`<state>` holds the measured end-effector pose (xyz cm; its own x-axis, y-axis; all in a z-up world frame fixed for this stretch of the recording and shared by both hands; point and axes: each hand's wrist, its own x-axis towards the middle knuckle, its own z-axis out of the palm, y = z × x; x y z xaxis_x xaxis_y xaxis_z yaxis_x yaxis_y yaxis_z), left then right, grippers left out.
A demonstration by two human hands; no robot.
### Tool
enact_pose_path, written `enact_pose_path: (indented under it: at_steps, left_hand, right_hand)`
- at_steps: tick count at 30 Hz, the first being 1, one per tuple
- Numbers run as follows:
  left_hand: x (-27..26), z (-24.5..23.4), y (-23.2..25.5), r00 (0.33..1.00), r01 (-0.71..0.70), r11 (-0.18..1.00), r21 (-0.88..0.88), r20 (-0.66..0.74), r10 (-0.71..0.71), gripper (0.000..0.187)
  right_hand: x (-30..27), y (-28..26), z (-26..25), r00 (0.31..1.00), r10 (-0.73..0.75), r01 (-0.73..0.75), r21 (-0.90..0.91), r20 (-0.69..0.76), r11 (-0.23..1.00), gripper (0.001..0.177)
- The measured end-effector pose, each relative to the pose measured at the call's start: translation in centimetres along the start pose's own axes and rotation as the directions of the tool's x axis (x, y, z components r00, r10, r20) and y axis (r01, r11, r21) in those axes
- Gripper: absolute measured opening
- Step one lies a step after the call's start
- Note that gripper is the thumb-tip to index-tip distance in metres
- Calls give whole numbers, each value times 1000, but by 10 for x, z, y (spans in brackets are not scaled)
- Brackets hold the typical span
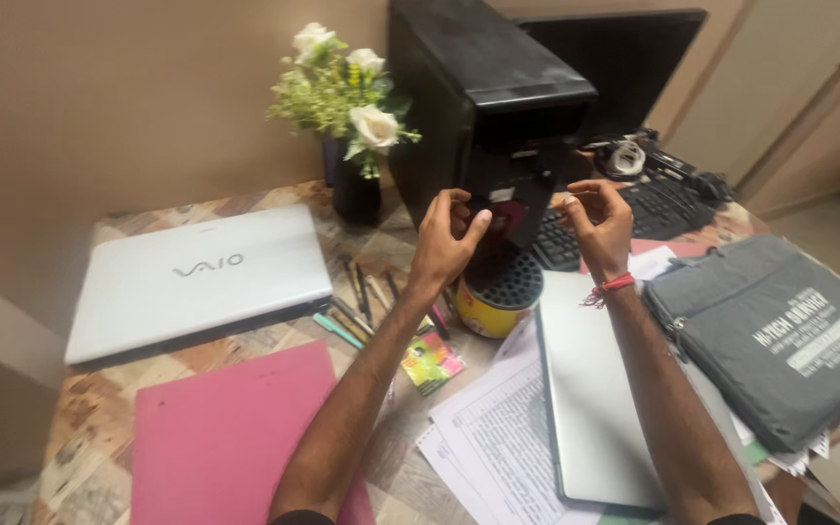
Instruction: The person moves a patterned chair into position at a desk, sits down, and then organizes items on the desk surface. They shift a laptop, a flower vase, and a laptop sleeve, and then place a laptop into the sleeve.
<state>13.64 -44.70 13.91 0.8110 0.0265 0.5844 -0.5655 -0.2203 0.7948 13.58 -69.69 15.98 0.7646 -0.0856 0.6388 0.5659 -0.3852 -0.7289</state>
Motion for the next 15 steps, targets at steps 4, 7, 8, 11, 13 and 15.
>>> enact_pose_path:
  at_steps: [4,7,8,11,13,15]
  left_hand:
    - [-2,37,7,998,-54,997,-59,42,56,40]
    - [-2,54,14,993,-62,993,-103,97,72,36]
    - [0,58,16,991,-68,995,-79,114,76,35]
    - [7,65,20,980,-104,992,-67,164,113,35]
    - [14,66,20,966,-152,987,-59,202,161,35]
    - [20,67,21,944,-212,976,-42,251,216,34]
  right_hand:
    - [-5,17,-31,998,-19,22,55,-57,998,16]
    - [-2,26,-50,995,50,-49,23,-90,999,15]
    - [0,30,-54,993,67,-66,23,-97,998,15]
    - [8,42,-64,988,96,-98,-10,-124,995,15]
    - [18,52,-63,986,95,-101,-36,-137,994,15]
    - [29,64,-63,986,87,-97,-64,-143,993,16]
